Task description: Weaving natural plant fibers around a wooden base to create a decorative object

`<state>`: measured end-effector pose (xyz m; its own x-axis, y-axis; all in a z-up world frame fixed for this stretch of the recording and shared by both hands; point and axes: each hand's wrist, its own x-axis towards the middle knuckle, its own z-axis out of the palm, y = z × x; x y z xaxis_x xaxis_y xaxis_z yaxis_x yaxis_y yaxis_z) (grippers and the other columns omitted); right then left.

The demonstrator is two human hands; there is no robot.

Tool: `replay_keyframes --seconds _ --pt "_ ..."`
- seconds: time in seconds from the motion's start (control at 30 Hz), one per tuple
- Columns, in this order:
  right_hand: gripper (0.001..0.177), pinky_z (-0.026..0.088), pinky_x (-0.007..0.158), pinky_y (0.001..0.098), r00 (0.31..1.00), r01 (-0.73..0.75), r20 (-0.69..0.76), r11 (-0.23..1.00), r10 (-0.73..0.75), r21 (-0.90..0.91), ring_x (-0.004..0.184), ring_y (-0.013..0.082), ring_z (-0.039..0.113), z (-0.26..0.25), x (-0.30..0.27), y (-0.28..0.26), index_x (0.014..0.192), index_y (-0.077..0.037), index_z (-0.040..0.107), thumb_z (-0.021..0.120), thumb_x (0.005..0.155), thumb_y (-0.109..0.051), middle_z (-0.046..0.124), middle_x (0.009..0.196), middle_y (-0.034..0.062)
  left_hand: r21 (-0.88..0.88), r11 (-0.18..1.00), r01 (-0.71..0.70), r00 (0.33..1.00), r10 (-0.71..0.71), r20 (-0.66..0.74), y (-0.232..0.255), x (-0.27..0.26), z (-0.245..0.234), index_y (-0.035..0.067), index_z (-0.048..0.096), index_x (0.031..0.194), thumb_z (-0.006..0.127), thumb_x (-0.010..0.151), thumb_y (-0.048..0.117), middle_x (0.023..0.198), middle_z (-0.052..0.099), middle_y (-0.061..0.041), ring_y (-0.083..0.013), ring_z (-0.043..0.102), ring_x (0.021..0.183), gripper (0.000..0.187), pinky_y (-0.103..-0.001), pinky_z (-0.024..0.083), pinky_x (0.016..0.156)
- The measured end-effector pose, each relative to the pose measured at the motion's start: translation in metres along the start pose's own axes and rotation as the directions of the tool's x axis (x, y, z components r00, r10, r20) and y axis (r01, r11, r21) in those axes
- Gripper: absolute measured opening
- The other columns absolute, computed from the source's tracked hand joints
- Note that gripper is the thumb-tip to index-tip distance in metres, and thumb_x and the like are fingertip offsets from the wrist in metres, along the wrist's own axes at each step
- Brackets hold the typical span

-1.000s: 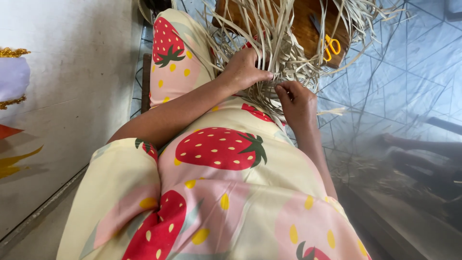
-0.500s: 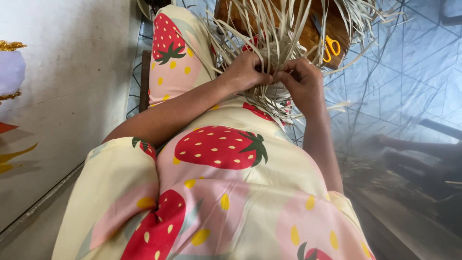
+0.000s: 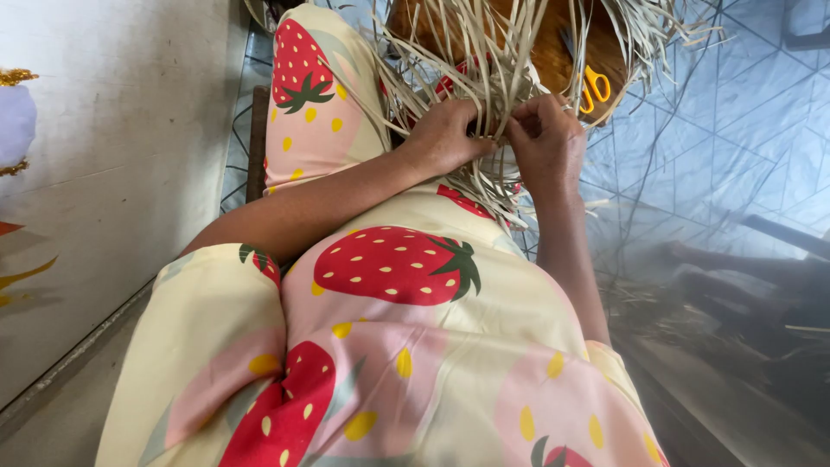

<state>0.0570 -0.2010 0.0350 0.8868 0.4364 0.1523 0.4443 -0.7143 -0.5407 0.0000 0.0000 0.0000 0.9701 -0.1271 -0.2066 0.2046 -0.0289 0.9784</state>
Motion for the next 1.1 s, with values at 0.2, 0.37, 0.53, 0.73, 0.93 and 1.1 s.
replay_keyframes --seconds 0.2,0.37,0.53,0.73,0.93,1.1 --pt "0.018 0.052 0.067 0.0426 0.993 -0.065 0.106 0.989 0.050 0.133 0.070 0.0317 0.067 -0.011 -0.003 0.003 0.096 -0.013 0.076 0.092 0.088 -0.013 0.069 0.073 0.0106 0.056 0.998 0.017 0.998 -0.013 -0.068 -0.008 0.002 0.002 0.017 0.081 0.099 0.088 0.080 0.019 0.088 0.080 -0.008 -0.0383 0.077 0.091 0.020 -0.050 0.061 0.079" --pt "0.023 0.050 0.058 0.0315 0.841 -0.302 0.523 0.922 0.138 0.243 0.049 0.0137 0.058 -0.057 0.013 -0.024 0.118 -0.015 0.079 0.073 0.096 -0.009 0.065 0.061 0.0046 -0.007 0.997 -0.075 0.995 0.074 -0.064 0.006 -0.007 0.000 0.011 0.079 0.098 0.086 0.084 0.009 0.087 0.080 -0.013 -0.0432 0.076 0.088 0.015 -0.048 0.060 0.080" --pt "0.026 0.054 0.067 0.0425 0.579 -0.194 0.793 0.977 0.187 -0.089 0.051 0.0227 0.067 -0.067 0.044 -0.053 0.116 -0.007 0.073 0.069 0.091 -0.014 0.071 0.062 0.0084 0.028 0.997 -0.074 0.997 0.075 -0.023 -0.005 -0.004 0.006 0.016 0.082 0.095 0.085 0.084 0.010 0.086 0.081 -0.006 -0.0328 0.078 0.089 0.013 -0.042 0.061 0.080" --pt "0.029 0.055 0.060 0.0386 0.487 -0.314 0.852 0.949 0.192 -0.034 0.050 0.0229 0.069 -0.069 0.045 -0.045 0.127 -0.007 0.074 0.057 0.105 -0.014 0.071 0.061 0.0113 0.058 0.996 -0.066 0.997 0.069 -0.040 0.006 -0.013 -0.015 0.020 0.081 0.093 0.085 0.088 0.012 0.087 0.081 -0.005 -0.0342 0.078 0.086 0.011 -0.042 0.061 0.079" --pt "0.021 0.056 0.055 0.0329 0.660 -0.381 0.728 0.918 0.186 0.111 0.046 0.0208 0.067 -0.040 0.022 -0.026 0.120 -0.002 0.074 0.064 0.103 -0.009 0.069 0.059 0.0125 0.158 0.977 -0.144 0.987 0.153 -0.052 0.003 -0.011 -0.017 0.009 0.077 0.101 0.080 0.095 0.010 0.087 0.077 -0.017 -0.0472 0.074 0.082 0.007 -0.053 0.061 0.075" --pt "0.017 0.055 0.049 0.0295 0.713 -0.371 0.668 0.923 0.214 0.100 0.045 0.0170 0.066 -0.030 0.012 -0.023 0.115 -0.008 0.078 0.064 0.105 -0.011 0.070 0.058 0.0082 0.242 0.961 -0.133 0.988 0.147 -0.043 -0.010 -0.010 -0.016 0.007 0.078 0.091 0.081 0.094 0.011 0.074 0.075 -0.014 -0.0452 0.073 0.070 0.006 -0.051 0.061 0.068"
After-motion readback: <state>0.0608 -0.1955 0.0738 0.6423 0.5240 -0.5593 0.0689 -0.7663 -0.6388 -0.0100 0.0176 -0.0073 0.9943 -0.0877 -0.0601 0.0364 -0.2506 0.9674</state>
